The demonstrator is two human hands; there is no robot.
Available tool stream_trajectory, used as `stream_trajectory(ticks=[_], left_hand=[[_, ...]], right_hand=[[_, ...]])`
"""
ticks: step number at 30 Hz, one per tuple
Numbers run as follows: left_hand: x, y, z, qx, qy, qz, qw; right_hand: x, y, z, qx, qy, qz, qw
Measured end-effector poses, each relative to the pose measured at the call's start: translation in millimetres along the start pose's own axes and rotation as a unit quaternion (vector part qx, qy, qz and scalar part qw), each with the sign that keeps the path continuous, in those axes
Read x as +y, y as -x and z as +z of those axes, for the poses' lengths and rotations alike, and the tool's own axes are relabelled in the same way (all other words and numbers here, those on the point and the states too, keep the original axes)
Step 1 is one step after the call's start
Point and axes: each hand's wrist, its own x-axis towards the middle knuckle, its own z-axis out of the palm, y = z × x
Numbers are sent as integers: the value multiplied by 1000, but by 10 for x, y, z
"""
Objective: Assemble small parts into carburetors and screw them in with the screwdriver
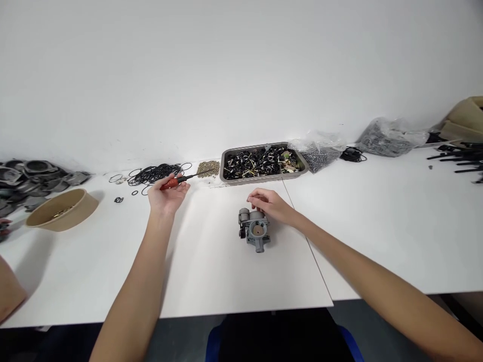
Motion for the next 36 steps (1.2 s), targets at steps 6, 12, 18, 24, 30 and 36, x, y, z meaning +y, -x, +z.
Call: stream_trajectory(ticks=[6, 12, 18, 24, 30, 36], left_hand=[[-33, 209, 219, -50, -17, -9, 999], [-315, 418, 385, -104, -48, -81, 990], [-502, 513, 429, -151, -76, -121, 978], [-514, 529, 447, -144, -86, -125, 978], [-512, 510, 425, -147, -84, -122, 978], [-514, 503, 415, -143, -84, -119, 979]], right_hand=[[130, -40, 18, 56, -87, 14, 994], [170, -57, 20, 72, -105, 18, 992], [193, -55, 21, 90, -100, 25, 991], [162, -43, 32, 100, -95, 29, 990], [187, -45, 33, 121, -91, 25, 988], [215, -49, 19, 139, -82, 33, 986]])
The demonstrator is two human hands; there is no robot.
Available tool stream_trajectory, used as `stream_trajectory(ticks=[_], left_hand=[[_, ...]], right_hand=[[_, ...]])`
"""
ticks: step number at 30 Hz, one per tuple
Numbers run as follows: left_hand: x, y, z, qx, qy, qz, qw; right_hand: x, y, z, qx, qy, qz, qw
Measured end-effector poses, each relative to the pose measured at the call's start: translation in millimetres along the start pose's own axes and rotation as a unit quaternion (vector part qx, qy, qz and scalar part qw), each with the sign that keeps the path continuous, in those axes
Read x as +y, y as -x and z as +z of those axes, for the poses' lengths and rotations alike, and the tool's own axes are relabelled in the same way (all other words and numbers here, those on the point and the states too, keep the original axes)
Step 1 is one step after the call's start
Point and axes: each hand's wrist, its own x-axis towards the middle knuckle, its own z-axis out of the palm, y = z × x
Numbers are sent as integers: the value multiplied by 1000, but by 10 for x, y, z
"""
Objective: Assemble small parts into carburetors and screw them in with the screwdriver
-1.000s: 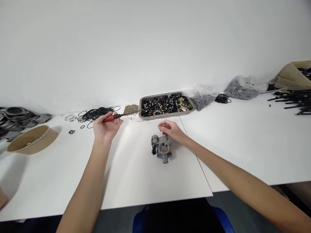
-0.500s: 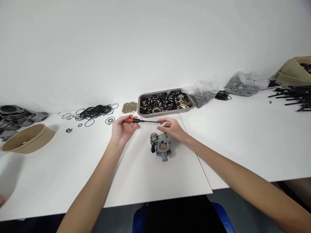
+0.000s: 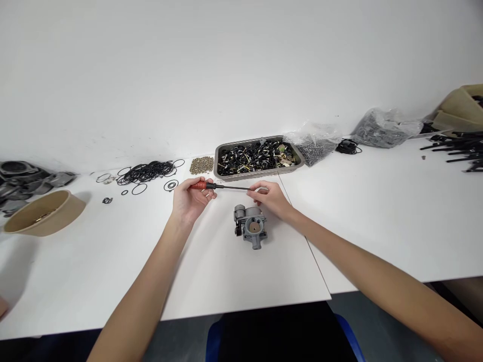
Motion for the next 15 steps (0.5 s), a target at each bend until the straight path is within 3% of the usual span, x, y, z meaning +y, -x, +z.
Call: stream_trajectory(ticks=[15], left_hand=[[6, 6, 3, -8, -15, 7, 1000]], right_hand=[[-59, 13, -31, 37, 118, -52, 991]])
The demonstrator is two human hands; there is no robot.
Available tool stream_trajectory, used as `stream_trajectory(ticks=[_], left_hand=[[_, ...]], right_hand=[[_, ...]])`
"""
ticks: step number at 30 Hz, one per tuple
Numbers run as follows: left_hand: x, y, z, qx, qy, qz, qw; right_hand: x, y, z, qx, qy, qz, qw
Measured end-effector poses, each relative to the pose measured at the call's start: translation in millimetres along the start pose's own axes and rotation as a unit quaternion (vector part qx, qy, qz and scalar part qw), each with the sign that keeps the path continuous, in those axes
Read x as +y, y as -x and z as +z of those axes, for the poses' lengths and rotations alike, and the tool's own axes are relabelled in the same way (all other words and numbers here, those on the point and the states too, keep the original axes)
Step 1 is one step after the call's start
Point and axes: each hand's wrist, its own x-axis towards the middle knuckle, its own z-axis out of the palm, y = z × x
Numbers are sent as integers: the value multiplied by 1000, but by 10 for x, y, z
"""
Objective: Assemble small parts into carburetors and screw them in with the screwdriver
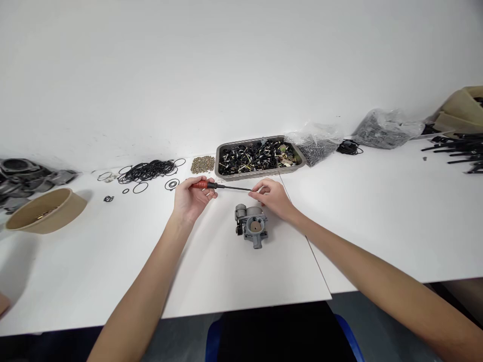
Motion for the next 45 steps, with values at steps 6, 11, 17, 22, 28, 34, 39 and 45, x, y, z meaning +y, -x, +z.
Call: stream_trajectory(ticks=[6, 11, 17, 22, 28, 34, 39, 45], left_hand=[[0, 2, 13, 10, -6, -3, 1000], [5, 0, 16, 9, -16, -7, 1000], [8, 14, 28, 3, -25, 4, 1000], [-7, 26, 39, -1, -42, 20, 999], [40, 99, 111, -29, -80, 37, 996], [343, 257, 488, -90, -181, 156, 967], [586, 381, 965, -189, -281, 232, 912], [588, 480, 1125, -252, -324, 270, 871]], right_hand=[[1, 4, 6, 3, 12, -2, 1000], [19, -4, 10, 4, 18, -14, 1000], [9, -9, 0, 14, 55, -42, 997], [7, -13, -8, 9, 66, -60, 996], [18, -29, 0, 4, 29, -77, 997], [-152, -12, -47, -24, -94, -84, 992], [-304, 44, -83, -62, -209, -69, 973], [-313, 67, -83, -111, -268, -62, 955]])
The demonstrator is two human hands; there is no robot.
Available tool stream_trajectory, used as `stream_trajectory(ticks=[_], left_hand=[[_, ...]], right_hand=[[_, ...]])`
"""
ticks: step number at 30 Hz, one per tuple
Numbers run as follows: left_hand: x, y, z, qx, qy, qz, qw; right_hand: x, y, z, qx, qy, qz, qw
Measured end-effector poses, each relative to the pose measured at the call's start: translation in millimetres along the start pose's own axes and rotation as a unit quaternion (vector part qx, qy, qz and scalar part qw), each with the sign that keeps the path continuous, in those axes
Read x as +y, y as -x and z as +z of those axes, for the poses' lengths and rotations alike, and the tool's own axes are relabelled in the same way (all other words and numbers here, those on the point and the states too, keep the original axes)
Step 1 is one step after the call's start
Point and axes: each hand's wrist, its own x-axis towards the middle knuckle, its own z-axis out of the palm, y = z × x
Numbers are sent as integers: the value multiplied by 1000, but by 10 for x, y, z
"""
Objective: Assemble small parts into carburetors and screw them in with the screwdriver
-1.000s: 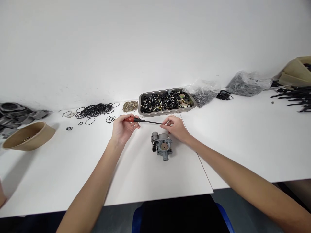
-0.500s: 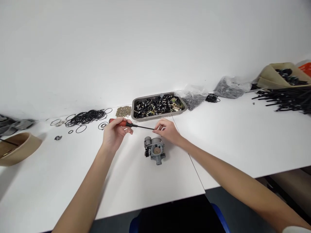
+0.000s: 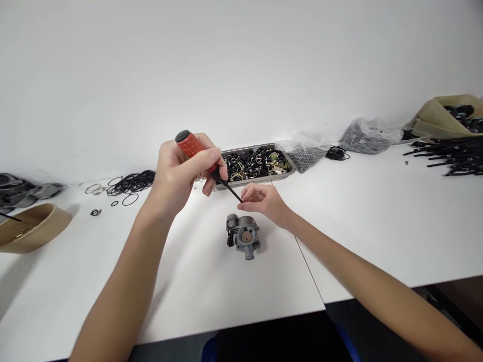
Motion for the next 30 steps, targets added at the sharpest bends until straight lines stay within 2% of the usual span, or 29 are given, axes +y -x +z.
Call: stream_trajectory(ticks=[4, 7, 9, 13, 15, 21, 30], left_hand=[[38, 95, -8, 1, 3, 34, 999], [84, 131, -59, 12, -7, 55, 998], [102, 139, -96, 18, -12, 56, 998], [113, 145, -132, 27, -17, 52, 998], [118, 150, -128, 32, -24, 53, 998], [144, 174, -92, 13, -35, 54, 998], [160, 219, 43, -60, -25, -7, 998]], right_hand=[[-49, 5, -2, -37, 44, 10, 998], [-126, 6, -42, -101, 109, 26, 989], [-177, 11, -85, -165, 160, 37, 973], [-238, 46, -116, -307, 232, 47, 922], [-236, 76, -82, -343, 242, 50, 906], [-154, 129, 31, -347, 276, 41, 896], [-137, 141, 47, -332, 271, 46, 902]])
